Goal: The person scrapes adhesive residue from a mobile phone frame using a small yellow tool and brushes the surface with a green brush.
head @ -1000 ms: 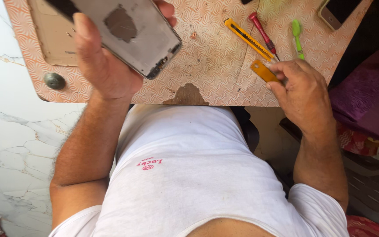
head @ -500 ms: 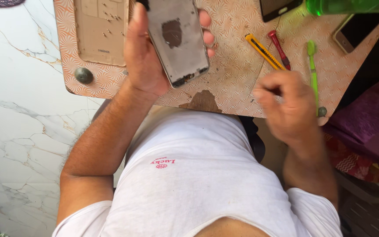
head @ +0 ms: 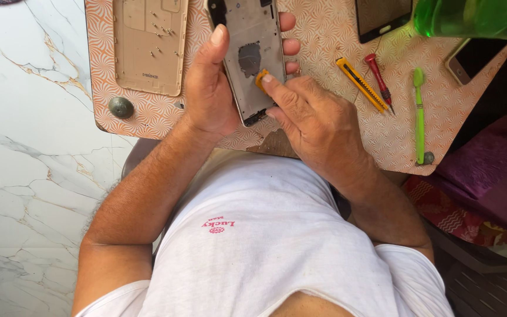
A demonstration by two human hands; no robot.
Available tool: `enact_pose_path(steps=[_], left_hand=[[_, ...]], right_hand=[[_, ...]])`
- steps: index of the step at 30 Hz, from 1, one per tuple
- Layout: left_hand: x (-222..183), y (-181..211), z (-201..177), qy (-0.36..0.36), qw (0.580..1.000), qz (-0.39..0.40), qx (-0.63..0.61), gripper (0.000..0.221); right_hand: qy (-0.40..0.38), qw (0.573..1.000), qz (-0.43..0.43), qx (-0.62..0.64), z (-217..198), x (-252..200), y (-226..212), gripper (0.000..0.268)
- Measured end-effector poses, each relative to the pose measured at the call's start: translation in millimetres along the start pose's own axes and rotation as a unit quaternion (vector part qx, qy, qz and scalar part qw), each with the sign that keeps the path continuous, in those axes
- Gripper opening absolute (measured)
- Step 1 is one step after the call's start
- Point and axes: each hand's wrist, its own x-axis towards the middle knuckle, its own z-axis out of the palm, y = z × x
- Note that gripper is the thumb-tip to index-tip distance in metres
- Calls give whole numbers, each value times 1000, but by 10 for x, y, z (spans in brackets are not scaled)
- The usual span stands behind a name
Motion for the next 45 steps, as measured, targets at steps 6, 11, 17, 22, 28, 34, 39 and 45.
enact_pose_path(steps=[6, 11, 17, 22, 28, 34, 39, 45], left_hand=[[6, -9, -3, 9, 1000, -17, 3, 72], [27, -38, -11, -6, 1000, 7, 26, 69], [33, -77, -41, -21, 999, 22, 8, 63], [54, -74, -25, -9, 998, 15, 59, 67], [70, -71, -23, -27, 998, 13, 49, 66], [88, -77, -12, -32, 998, 8, 50, 67], [106, -35, 114, -20, 999, 3, 45, 58], [90, 127, 188, 98, 950, 66, 287, 30]], right_hand=[[12, 1000, -16, 7, 16, 7, 19, 52], [-27, 999, 26, -10, 8, -32, 27, 53], [-30, 998, 41, -31, 13, -82, 12, 49], [-12, 999, 43, 16, 14, -94, 72, 47], [-1, 993, 63, 103, 22, -60, 172, 44], [15, 991, 67, 115, -37, -25, 221, 44], [8, 989, 98, 111, -117, -36, 291, 36], [39, 985, 99, 133, -193, -208, 442, 33]])
